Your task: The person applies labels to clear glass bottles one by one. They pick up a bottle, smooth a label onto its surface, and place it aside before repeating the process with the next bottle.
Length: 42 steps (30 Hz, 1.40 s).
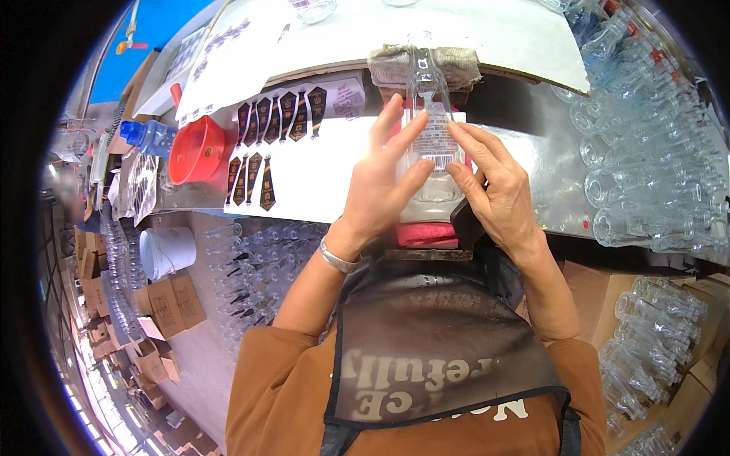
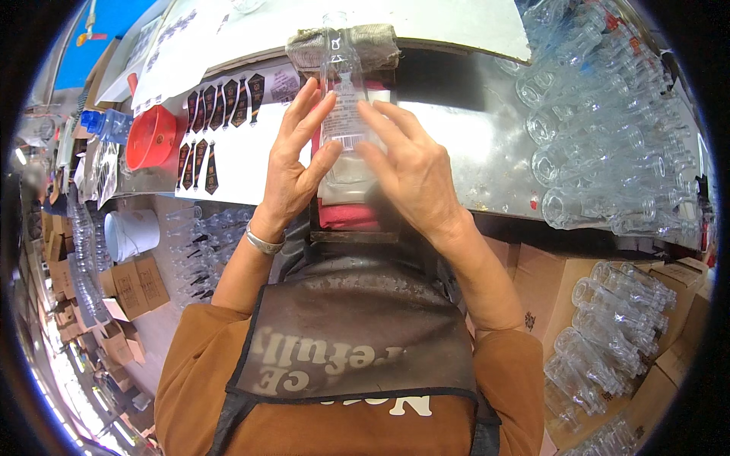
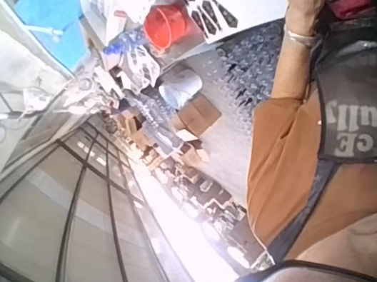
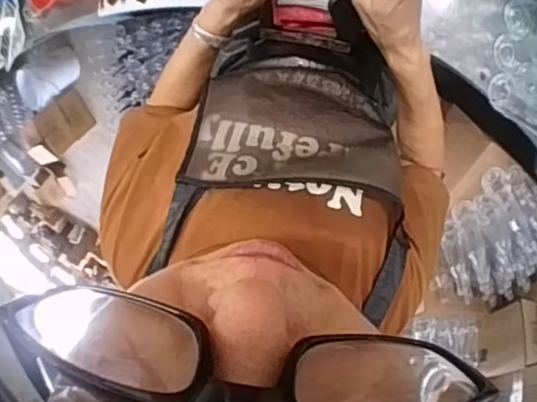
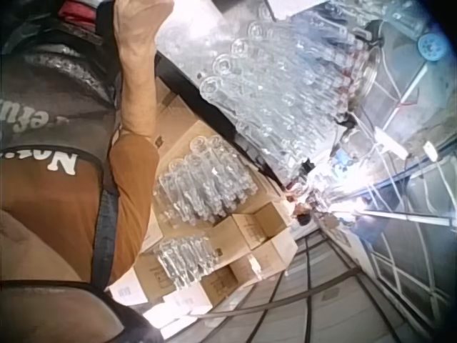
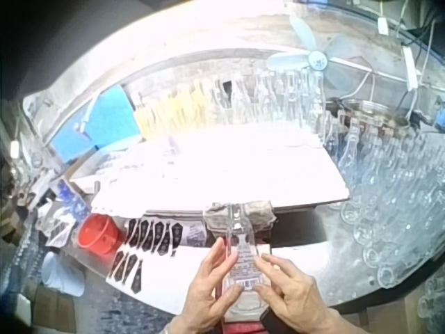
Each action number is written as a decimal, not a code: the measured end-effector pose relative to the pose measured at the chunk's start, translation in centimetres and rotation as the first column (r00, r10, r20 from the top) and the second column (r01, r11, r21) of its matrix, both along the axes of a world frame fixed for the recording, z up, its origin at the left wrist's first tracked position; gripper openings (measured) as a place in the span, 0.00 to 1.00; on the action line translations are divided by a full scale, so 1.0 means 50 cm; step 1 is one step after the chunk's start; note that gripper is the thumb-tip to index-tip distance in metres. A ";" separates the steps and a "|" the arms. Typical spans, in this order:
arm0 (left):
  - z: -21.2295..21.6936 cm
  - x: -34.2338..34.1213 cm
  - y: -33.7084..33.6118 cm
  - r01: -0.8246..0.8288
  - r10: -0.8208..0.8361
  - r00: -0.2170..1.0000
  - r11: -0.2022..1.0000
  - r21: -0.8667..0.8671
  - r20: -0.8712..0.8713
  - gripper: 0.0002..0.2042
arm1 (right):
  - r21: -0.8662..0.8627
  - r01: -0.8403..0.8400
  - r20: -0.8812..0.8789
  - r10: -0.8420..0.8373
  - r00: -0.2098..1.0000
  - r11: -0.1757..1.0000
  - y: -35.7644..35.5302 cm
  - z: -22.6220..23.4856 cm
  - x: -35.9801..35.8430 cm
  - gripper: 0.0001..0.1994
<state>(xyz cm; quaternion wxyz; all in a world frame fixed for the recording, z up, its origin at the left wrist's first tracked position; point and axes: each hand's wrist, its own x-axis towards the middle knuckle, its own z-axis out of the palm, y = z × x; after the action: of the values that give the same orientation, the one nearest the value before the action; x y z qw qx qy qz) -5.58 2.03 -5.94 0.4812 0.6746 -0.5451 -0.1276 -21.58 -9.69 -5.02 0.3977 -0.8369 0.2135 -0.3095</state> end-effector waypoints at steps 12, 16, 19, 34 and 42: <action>-0.012 -0.011 -0.001 -0.025 0.021 0.997 0.998 -0.056 -0.073 0.26 | 0.846 -0.073 0.269 -0.305 0.914 0.528 -0.135 -0.029 -0.002 0.15; -0.003 -0.011 0.001 -0.015 0.013 0.998 0.999 -0.042 -0.065 0.30 | 0.242 -0.197 0.051 0.190 0.980 0.950 -0.102 0.072 0.028 0.13; 0.001 -0.003 0.013 0.019 -0.019 1.000 1.000 -0.009 0.007 0.42 | -0.054 0.017 0.024 -0.015 1.000 0.998 -0.129 0.099 0.084 0.13; -0.028 -0.058 0.035 -0.131 0.126 0.991 0.983 -0.130 -0.046 0.63 | -0.737 -0.097 -0.067 0.071 0.995 0.669 -0.124 0.174 0.155 0.10; -0.029 -0.036 0.059 -0.026 0.026 0.999 0.999 -0.026 -0.025 0.64 | -0.122 -0.146 -0.088 0.136 0.987 0.982 -0.144 0.147 0.112 0.08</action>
<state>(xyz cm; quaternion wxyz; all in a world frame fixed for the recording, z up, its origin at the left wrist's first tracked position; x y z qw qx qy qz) -7.37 4.98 -7.39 0.4985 0.6735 -0.5320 -0.1224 -15.95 -16.89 2.35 0.3556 -0.8853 0.1488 -0.2602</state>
